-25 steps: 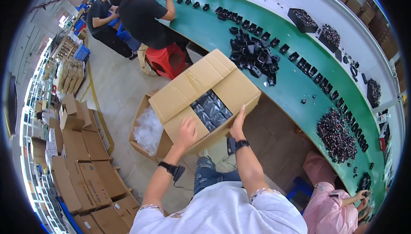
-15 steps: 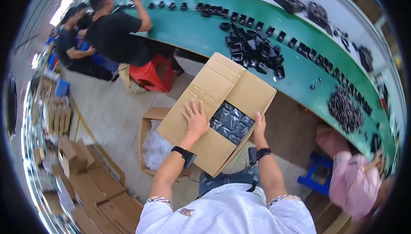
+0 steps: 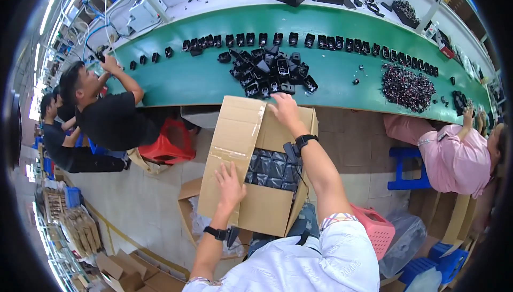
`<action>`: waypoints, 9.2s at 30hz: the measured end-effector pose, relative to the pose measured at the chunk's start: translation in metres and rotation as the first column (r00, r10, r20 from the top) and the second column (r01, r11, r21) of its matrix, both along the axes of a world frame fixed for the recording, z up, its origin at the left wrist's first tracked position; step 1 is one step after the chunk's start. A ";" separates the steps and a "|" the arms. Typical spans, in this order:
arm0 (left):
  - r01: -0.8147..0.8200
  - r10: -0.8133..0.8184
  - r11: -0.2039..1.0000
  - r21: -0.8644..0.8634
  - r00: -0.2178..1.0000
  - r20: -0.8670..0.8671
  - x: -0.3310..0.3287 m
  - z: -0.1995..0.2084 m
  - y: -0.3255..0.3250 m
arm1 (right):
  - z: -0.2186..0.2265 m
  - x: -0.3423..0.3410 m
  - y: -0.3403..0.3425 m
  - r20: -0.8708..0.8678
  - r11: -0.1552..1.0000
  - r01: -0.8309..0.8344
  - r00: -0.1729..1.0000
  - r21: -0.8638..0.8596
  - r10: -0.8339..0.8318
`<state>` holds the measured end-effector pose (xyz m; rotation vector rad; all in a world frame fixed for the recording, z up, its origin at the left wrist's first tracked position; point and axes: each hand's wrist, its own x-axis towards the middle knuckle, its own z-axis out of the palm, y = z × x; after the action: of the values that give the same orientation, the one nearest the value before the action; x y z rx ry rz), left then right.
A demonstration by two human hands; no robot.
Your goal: The person opens a cardboard box by hand, removes plastic bags, and takes out black plastic components. The person then places the black plastic components into a new plastic bag and sets it back into the box.
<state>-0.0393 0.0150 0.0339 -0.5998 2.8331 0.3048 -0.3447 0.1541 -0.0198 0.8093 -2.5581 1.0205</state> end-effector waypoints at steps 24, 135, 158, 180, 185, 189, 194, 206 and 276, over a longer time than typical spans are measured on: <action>-0.021 0.034 0.983 0.183 0.997 -0.066 -0.007 0.020 0.004 | -0.004 -0.041 -0.029 0.348 0.966 0.131 0.915 0.222 -0.204; 0.987 -0.984 -0.126 -0.099 -0.137 -0.112 0.103 -0.006 -0.045 | -0.019 0.445 -0.004 0.106 0.938 -0.224 0.973 0.266 0.203; 0.985 -0.966 -0.171 0.002 -0.167 -0.197 0.090 -0.006 -0.035 | -0.010 0.445 0.007 0.169 0.937 -0.266 0.958 0.225 0.231; 0.993 -0.964 -0.015 -0.114 -0.044 -0.262 0.113 -0.016 -0.059 | -0.014 0.449 -0.012 0.088 0.918 -0.236 0.972 0.318 0.219; 0.992 -0.960 -0.011 -0.128 -0.046 -0.277 0.113 -0.003 -0.049 | -0.008 0.445 0.001 0.037 0.916 -0.207 0.978 0.345 0.207; 0.998 -0.972 0.002 -0.063 -0.013 -0.236 0.104 -0.011 -0.049 | -0.002 0.439 0.005 -0.064 0.931 -0.210 0.969 0.298 0.239; 0.984 -0.985 -0.164 0.073 -0.160 -0.060 0.094 0.023 -0.048 | 0.000 0.455 0.009 0.522 0.958 -0.256 0.805 -0.126 0.284; 0.987 -0.984 0.097 -0.125 0.077 -0.159 0.125 0.011 -0.053 | 0.069 0.456 -0.001 0.778 0.950 -0.044 0.563 -0.310 0.279; -0.115 0.827 0.562 0.819 0.074 -0.557 0.183 -0.063 0.053 | 0.069 0.420 -0.033 0.752 0.578 -0.631 -0.013 -0.517 0.658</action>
<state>0.1434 0.0678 -0.0290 -1.7652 2.7939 2.4205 0.0757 0.1207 0.0487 2.0862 -2.8678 2.4152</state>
